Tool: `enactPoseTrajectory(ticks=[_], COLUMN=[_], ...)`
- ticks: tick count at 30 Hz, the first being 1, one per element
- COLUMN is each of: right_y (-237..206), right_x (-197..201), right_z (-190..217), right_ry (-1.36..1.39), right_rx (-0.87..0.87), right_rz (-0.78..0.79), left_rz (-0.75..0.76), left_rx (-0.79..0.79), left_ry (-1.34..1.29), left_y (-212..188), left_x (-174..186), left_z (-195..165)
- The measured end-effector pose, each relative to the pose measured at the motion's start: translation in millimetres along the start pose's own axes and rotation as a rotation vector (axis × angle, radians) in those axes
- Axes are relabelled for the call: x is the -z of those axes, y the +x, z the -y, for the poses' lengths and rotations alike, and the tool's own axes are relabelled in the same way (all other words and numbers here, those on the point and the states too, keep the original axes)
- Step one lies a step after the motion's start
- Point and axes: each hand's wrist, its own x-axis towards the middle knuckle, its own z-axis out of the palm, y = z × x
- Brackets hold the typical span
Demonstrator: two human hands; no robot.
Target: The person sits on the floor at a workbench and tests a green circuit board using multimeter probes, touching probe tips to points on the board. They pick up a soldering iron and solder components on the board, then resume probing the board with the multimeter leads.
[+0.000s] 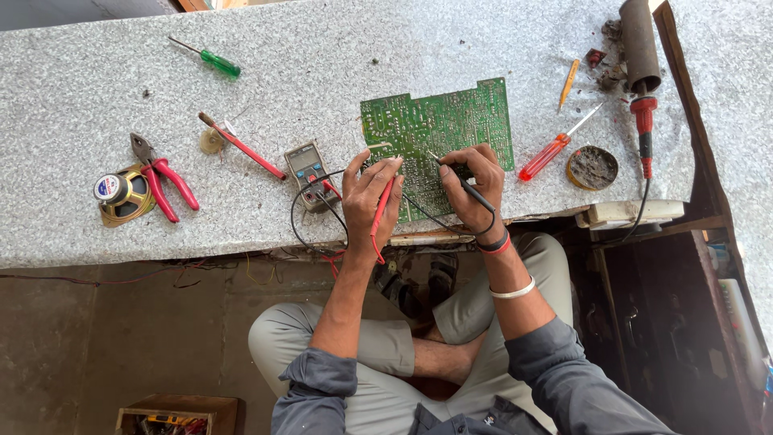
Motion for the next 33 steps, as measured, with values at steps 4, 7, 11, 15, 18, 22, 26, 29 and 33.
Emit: enactPoseTrajectory(ticks=[4, 7, 11, 15, 18, 22, 26, 29, 33], right_y=[-3.0, -1.5, -2.7, -4.4, 0.3, 4.5, 3.3, 4.4, 8.0], right_x=[-2.8, -13.7, -5.9, 30.7, 33.9, 28.5, 31.0, 32.3, 33.2], right_z=[4.0, 2.2, -1.2, 3.8, 6.0, 2.3, -1.4, -4.6, -10.2], right_ry=[0.017, 0.003, -0.053, -0.033, -0.033, -0.034, -0.033, -0.030, -0.025], right_rx=[-0.022, -0.012, 0.032, -0.027, -0.015, -0.001, 0.002, 0.004, 0.003], right_rz=[0.013, 0.017, 0.021, 0.032, 0.032, 0.036, 0.036, 0.033, 0.036], left_rz=[0.009, 0.001, 0.007, 0.012, 0.014, 0.029, 0.026, 0.026, 0.026], left_rx=[0.007, 0.000, 0.004, 0.012, 0.001, 0.012, 0.019, 0.013, 0.021], left_ry=[-0.011, -0.017, -0.023, -0.006, -0.005, 0.009, 0.006, 0.019, 0.008], left_y=[-3.0, -0.7, -0.1, -0.1, 5.9, 8.4, 4.7, 4.7, 6.9], left_x=[1.7, 5.1, 0.7, -7.6, -6.6, -9.4, -15.5, -18.5, -23.6], left_z=[5.7, 16.0, 2.9, -28.6, -33.1, -25.2, -23.2, -23.0, -21.8])
